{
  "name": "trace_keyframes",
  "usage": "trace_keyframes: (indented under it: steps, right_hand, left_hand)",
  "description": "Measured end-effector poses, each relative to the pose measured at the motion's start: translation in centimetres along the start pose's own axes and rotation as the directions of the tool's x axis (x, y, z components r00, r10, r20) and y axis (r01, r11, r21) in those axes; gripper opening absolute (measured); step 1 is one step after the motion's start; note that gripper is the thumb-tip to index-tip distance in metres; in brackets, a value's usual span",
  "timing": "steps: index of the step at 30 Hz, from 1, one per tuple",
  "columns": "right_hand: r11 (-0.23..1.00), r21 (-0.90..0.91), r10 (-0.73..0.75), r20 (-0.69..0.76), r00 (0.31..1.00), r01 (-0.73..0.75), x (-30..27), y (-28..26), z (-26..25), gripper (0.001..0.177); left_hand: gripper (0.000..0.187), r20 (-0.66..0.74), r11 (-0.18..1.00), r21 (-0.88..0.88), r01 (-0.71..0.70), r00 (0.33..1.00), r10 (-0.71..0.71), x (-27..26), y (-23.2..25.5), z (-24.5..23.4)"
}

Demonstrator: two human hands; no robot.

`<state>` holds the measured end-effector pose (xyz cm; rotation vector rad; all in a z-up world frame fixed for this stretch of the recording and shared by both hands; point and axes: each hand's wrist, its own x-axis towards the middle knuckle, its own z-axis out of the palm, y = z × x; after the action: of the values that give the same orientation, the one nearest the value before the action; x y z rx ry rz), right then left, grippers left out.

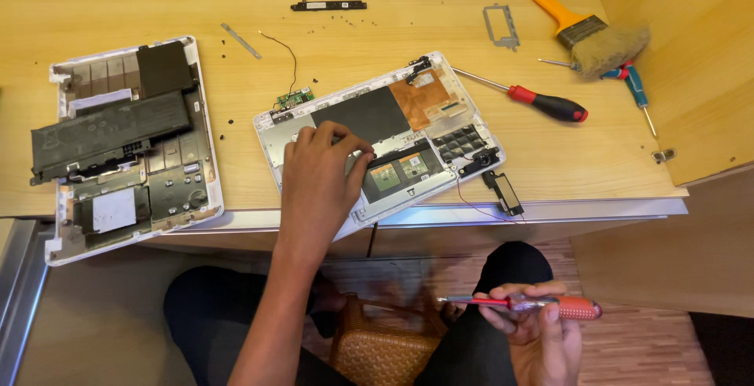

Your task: The person uses a red-handled screwdriver to remove a screw from a small metal bracket and then places the screw onto the disassembled laptop chassis. The person repeats this process with another screw.

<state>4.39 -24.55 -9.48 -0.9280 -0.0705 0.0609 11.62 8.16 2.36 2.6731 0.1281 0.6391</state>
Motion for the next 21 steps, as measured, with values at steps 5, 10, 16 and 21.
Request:
trace_keyframes:
  steps: [5,10,16,21]
  right_hand:
    - [1.000,-0.013,0.009,-0.022,1.000,-0.009,0.2,0.5,0.3,0.028]
    - [0.999,0.004,0.040,-0.028,0.999,-0.040,0.1,1.2,-0.6,0.027]
    - [0.995,-0.083,0.053,-0.079,0.995,-0.060,0.1,1.3,-0.8,0.029]
    - [0.997,-0.046,0.053,-0.035,0.998,-0.054,0.1,1.4,-1.7,0.029]
  left_hand:
    - [0.004,-0.048,0.998,-0.019,-0.054,0.997,0.053,-0.4,0.1,0.7]
    - [0.009,0.008,0.997,-0.073,-0.007,1.000,0.008,-0.5,0.3,0.5]
    - [0.004,-0.008,0.997,-0.065,0.033,0.999,-0.033,-0.4,1.0,0.9]
    - [0.007,0.008,0.994,-0.104,0.042,0.999,-0.041,-0.3,1.3,0.9]
